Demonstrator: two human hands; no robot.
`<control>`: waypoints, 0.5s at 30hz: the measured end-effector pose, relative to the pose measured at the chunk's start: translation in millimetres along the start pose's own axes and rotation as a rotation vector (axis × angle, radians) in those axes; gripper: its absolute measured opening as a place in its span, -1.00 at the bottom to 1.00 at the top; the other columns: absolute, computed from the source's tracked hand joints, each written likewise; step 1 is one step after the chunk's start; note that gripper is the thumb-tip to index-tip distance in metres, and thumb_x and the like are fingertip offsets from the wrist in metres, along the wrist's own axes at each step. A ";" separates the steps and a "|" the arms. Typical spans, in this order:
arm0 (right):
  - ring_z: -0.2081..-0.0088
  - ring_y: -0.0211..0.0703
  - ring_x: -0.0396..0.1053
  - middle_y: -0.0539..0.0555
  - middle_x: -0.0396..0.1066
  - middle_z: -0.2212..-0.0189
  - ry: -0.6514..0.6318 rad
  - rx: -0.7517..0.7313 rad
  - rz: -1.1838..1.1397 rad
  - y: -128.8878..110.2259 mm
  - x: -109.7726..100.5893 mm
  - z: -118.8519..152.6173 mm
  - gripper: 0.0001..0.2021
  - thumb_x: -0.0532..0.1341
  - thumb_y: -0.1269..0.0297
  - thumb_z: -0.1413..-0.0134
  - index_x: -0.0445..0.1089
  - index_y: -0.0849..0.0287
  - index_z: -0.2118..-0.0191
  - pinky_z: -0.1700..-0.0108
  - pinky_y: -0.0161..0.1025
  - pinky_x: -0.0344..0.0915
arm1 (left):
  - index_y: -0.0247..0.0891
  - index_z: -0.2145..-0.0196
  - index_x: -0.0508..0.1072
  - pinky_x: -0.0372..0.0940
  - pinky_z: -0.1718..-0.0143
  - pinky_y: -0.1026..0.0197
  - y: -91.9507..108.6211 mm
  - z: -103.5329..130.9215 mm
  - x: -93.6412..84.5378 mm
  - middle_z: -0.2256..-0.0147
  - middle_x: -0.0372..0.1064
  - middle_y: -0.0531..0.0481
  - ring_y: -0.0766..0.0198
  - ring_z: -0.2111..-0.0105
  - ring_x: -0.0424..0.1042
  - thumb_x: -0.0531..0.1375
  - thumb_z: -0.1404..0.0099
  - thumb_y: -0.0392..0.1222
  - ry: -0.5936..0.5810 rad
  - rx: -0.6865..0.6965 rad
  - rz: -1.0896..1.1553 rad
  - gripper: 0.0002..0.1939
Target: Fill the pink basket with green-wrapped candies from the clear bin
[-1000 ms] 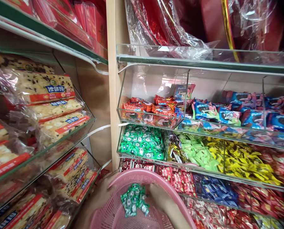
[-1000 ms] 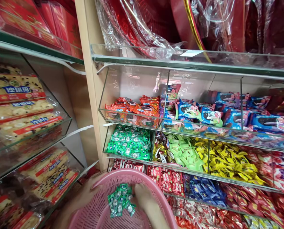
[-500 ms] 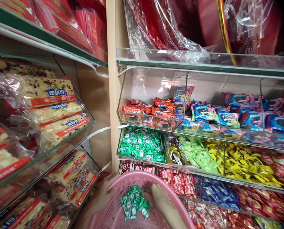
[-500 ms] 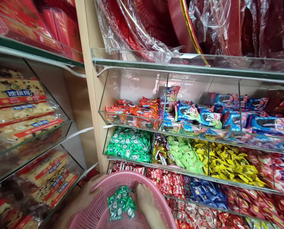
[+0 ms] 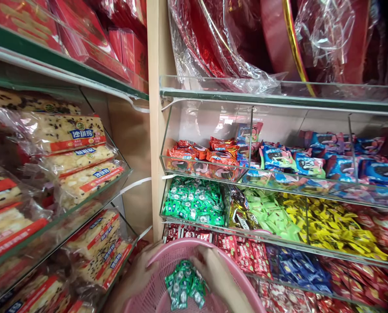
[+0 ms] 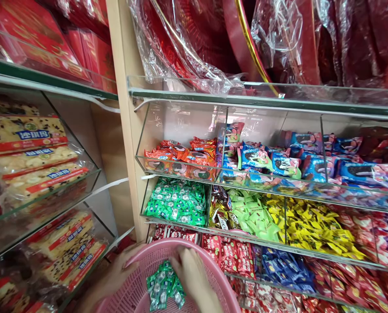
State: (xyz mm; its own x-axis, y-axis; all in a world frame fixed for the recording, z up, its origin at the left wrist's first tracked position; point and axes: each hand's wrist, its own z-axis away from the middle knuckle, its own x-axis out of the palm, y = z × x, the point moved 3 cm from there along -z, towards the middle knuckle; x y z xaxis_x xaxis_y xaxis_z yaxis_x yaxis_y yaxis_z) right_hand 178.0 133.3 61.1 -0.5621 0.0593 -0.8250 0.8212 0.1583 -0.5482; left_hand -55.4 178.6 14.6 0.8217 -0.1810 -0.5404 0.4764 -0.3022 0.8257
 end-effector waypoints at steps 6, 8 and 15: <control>0.39 -0.24 0.31 0.01 0.36 0.40 0.335 -0.191 -0.101 -52.4 -49.3 -35.4 -0.83 0.03 0.28 -0.17 0.35 0.14 0.26 0.34 -0.37 0.11 | -0.18 -0.06 0.37 0.05 -0.21 0.04 5.7 3.5 -1.9 -0.11 0.30 -0.05 0.08 -0.12 0.24 0.11 -0.14 -0.27 0.009 -0.034 -0.015 -0.51; 0.38 -0.24 0.31 0.04 0.35 0.35 0.420 -0.175 -0.065 -61.8 -55.9 -46.6 -0.83 0.03 0.30 -0.17 0.36 0.15 0.26 0.32 -0.36 0.12 | -0.14 -0.05 0.38 0.03 -0.22 0.06 8.4 4.8 -2.9 -0.13 0.27 0.00 0.10 -0.13 0.23 0.10 -0.13 -0.28 0.013 -0.056 -0.023 -0.51; 0.37 -0.23 0.33 0.06 0.31 0.27 0.385 -0.049 0.007 -65.0 -51.9 -66.5 -0.77 0.10 0.28 -0.12 0.38 0.12 0.12 0.32 -0.34 0.15 | -0.07 0.01 0.44 0.04 -0.22 0.02 5.1 4.6 -3.9 -0.12 0.29 0.04 0.07 -0.14 0.21 0.13 -0.10 -0.24 0.013 -0.104 -0.038 -0.55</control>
State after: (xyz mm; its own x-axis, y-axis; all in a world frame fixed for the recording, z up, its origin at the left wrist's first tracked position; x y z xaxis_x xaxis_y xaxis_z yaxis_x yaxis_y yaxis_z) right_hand 147.2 185.5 148.7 -0.5595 0.4248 -0.7117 0.8249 0.2024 -0.5277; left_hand -57.5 173.5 20.1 0.8062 -0.1589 -0.5699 0.5366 -0.2093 0.8174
